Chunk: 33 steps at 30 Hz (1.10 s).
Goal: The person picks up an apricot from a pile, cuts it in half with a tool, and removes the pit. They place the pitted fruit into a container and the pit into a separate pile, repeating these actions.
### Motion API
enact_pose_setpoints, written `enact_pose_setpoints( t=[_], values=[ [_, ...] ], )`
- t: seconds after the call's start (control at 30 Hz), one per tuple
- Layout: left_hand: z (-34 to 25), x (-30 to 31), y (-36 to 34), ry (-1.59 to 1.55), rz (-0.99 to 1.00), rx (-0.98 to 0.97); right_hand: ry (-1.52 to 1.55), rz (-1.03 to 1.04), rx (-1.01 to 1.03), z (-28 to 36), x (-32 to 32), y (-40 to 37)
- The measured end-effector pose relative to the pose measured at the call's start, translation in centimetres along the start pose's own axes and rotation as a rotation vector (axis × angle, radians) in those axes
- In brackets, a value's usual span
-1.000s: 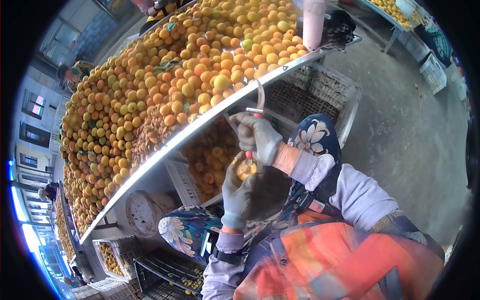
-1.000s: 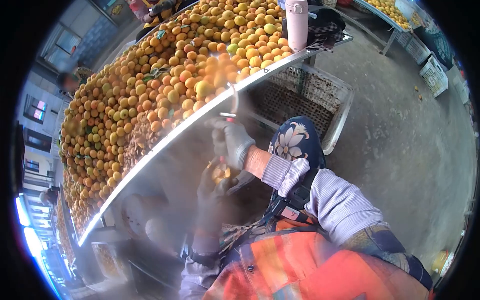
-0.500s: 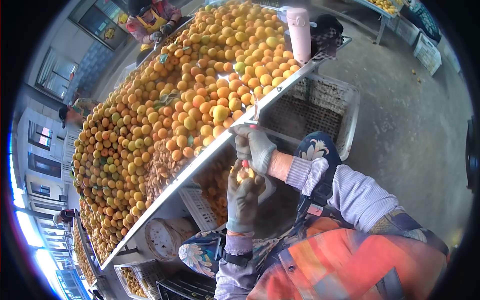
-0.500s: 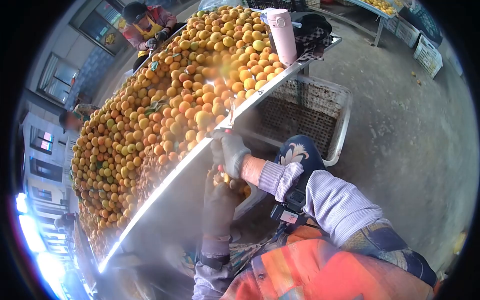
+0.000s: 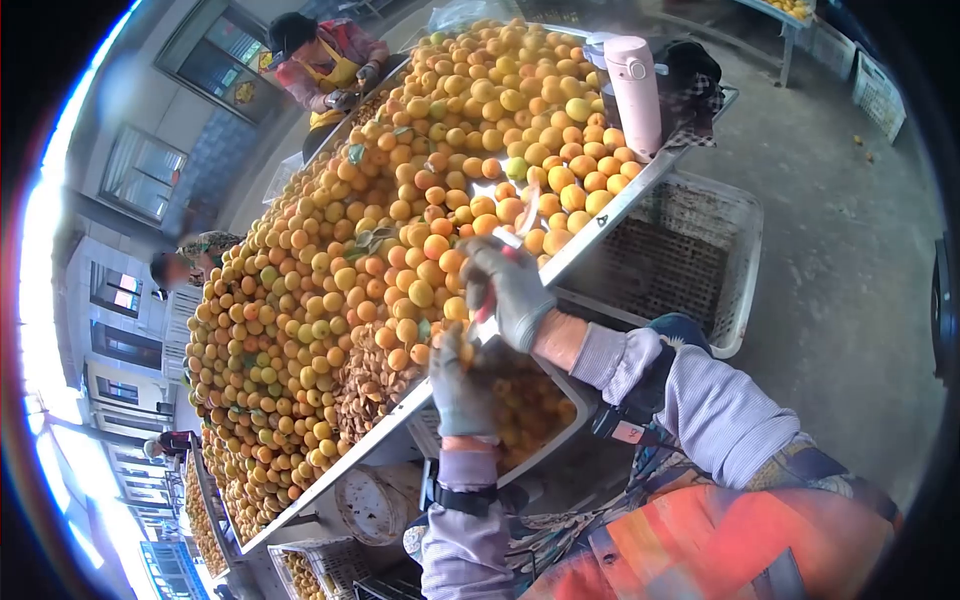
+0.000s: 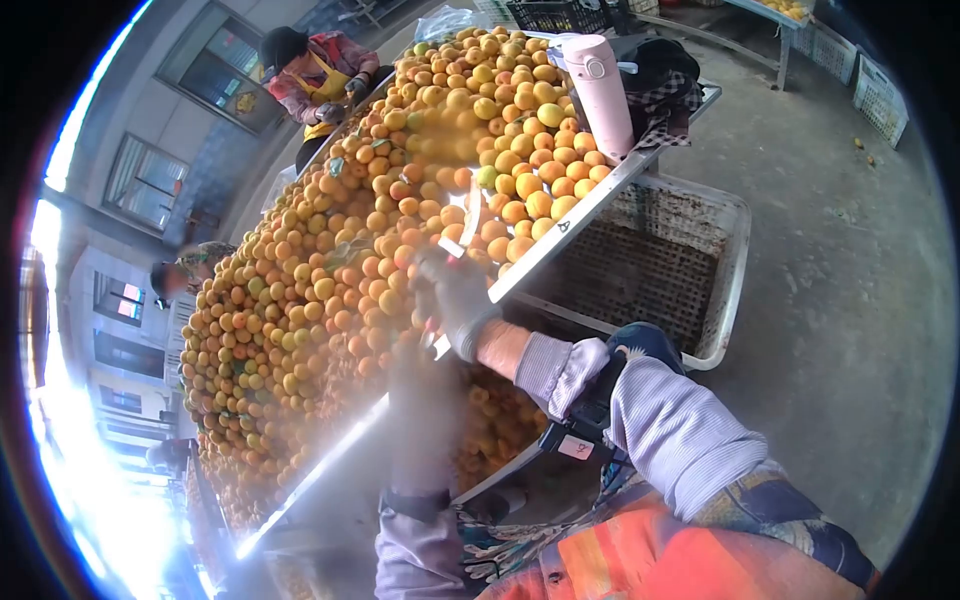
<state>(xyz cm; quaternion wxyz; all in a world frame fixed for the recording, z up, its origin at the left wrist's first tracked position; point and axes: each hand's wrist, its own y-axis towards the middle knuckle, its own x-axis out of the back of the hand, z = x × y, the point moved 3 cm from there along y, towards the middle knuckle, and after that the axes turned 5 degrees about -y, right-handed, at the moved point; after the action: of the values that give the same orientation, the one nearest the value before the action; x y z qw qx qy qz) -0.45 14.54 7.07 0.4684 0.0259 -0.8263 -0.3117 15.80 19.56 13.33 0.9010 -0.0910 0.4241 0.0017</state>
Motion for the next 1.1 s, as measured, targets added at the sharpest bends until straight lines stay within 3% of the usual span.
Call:
enact_pose_setpoints(
  t=[0.2,0.33,0.4,0.43,0.47,0.53,0.6,0.67,0.8,0.87,1.0,1.07,1.1],
  values=[
    [5.0,1.7,2.9,-1.441,-0.309,1.152,0.125,-0.152,0.042,1.2,3.7,2.6],
    [5.1,2.1,2.6,-1.585,-0.368,1.111,0.091,-0.108,0.034,2.2,4.0,2.6],
    [5.4,1.7,1.7,-1.701,-0.302,1.152,0.165,-0.12,0.0,1.7,4.5,2.7],
    [5.4,1.9,1.2,-1.832,-0.378,1.278,0.147,-0.131,-0.005,1.7,4.3,2.5],
    [5.4,2.1,0.9,-1.825,-0.39,1.279,0.128,-0.142,-0.007,1.8,4.1,2.2],
    [4.7,2.4,1.2,-1.941,-0.373,1.097,0.119,-0.133,-0.017,1.7,3.9,1.9],
    [4.5,3.0,1.4,-1.922,-0.362,1.205,0.109,-0.126,-0.02,1.8,3.8,1.7],
    [5.4,3.1,1.6,-1.362,-0.155,0.764,0.089,-0.118,-0.017,1.9,3.9,1.6],
    [4.1,3.7,1.9,-1.622,-0.108,0.734,0.092,-0.089,-0.031,1.8,4.1,1.6],
    [0.6,4.6,2.6,-1.416,-0.18,0.819,0.069,-0.107,-0.057,1.8,3.9,1.4],
    [-0.3,4.7,1.5,-1.313,-0.211,0.836,0.073,-0.119,-0.087,1.4,4.0,1.5],
    [-1.7,5.7,1.2,-0.991,-0.081,0.943,0.087,-0.11,-0.096,1.4,4.1,1.6],
    [-2.3,6.1,0.9,-0.991,-0.078,0.949,0.076,-0.102,-0.09,1.4,4.2,1.7]
  ],
)
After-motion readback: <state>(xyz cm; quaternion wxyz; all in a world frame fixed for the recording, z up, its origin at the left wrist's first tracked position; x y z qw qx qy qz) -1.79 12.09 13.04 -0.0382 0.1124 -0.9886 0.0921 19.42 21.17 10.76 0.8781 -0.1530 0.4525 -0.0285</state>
